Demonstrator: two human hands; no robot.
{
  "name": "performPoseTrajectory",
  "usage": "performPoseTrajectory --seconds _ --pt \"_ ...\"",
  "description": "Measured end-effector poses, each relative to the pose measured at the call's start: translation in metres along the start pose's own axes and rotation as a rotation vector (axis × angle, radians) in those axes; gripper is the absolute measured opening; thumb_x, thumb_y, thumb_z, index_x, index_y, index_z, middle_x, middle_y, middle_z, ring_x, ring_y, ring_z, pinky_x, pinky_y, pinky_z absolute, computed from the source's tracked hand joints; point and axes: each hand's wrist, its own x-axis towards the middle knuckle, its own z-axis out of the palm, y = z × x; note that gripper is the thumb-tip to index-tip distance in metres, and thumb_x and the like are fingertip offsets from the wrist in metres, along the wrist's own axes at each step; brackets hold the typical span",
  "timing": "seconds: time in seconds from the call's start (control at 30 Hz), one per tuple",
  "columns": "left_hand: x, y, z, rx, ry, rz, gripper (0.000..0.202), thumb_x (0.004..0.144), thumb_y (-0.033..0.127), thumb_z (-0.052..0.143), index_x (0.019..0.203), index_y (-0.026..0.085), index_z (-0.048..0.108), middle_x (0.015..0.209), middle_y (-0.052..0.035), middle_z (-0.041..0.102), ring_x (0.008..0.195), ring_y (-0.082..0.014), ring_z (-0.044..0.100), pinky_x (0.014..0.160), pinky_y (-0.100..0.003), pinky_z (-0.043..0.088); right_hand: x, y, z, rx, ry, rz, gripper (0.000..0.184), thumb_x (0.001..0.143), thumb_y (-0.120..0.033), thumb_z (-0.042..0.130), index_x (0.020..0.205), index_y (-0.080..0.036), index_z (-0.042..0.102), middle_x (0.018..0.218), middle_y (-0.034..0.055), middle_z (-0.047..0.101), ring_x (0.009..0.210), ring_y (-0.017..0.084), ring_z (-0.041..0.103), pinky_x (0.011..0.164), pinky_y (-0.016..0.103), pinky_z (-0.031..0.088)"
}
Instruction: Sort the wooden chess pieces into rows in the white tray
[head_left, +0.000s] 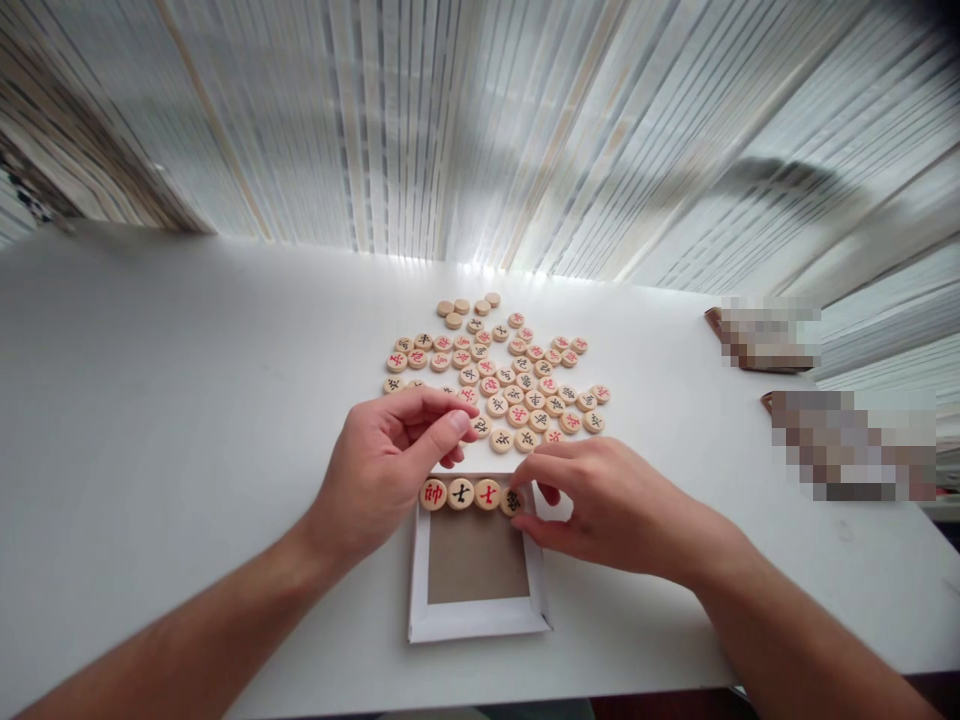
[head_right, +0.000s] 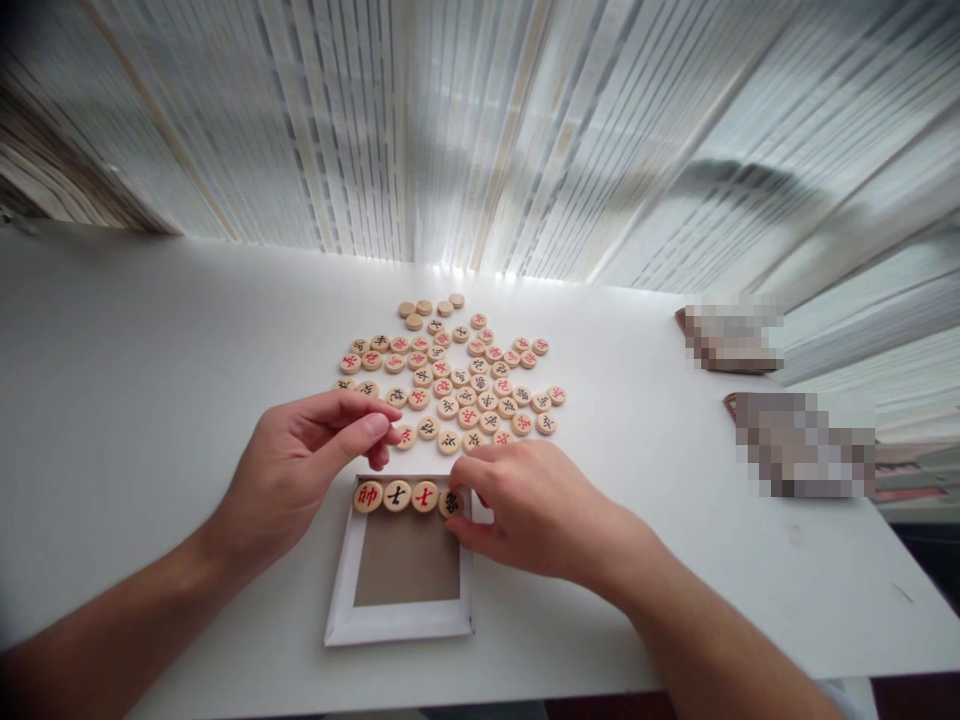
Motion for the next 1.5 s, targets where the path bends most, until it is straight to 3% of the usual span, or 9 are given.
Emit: performPoseTrajectory --seconds 0.33,0.73,1.13,1.5 --pt "0.000 0.002 0.001 0.025 0.006 -0.001 0.015 0.093 0.030 0.078 0.091 0.016 0.082 0.080 -0.0043 0.079 0.065 -0.0136 0.068 0.064 -0.024 0.058 0.002 -0.007 0.009 -0.098 -0.024 0.082 0.007 0.092 -0.025 0.073 0.091 -0.018 0.077 0.079 0.0032 0.075 0.063 0.017 0.064 0.060 0.030 0.034" --pt "0.000 0.001 0.000 0.019 0.006 -0.007 0.014 0.094 0.029 0.078 0.091 0.016 0.082 0.080 -0.0035 0.079 0.066 -0.0130 0.068 0.064 -0.023 0.059 -0.002 -0.008 0.016 -0.210 0.081 0.037 0.018 0.094 -0.022 0.068 0.077 -0.019 0.064 0.071 0.0012 0.069 0.056 0.014 0.057 0.056 0.031 0.023" --pt "0.000 -0.002 -0.002 0.024 0.000 0.006 0.014 0.094 0.029 0.078 0.090 0.017 0.082 0.079 -0.0028 0.078 0.066 -0.0133 0.067 0.065 -0.024 0.059 0.000 -0.010 0.011 -0.154 0.025 0.073 0.005 0.091 -0.023 0.073 0.089 -0.019 0.074 0.075 0.0025 0.074 0.060 0.016 0.062 0.057 0.029 0.025" --pt "0.002 0.000 -0.001 0.007 0.001 0.007 0.012 0.095 0.026 0.078 0.088 0.017 0.082 0.077 -0.0013 0.076 0.066 -0.0118 0.066 0.065 -0.022 0.058 0.001 -0.011 0.012 -0.152 0.002 0.090 0.006 0.092 -0.021 0.071 0.089 -0.018 0.074 0.077 0.0037 0.075 0.061 0.016 0.062 0.058 0.030 0.024"
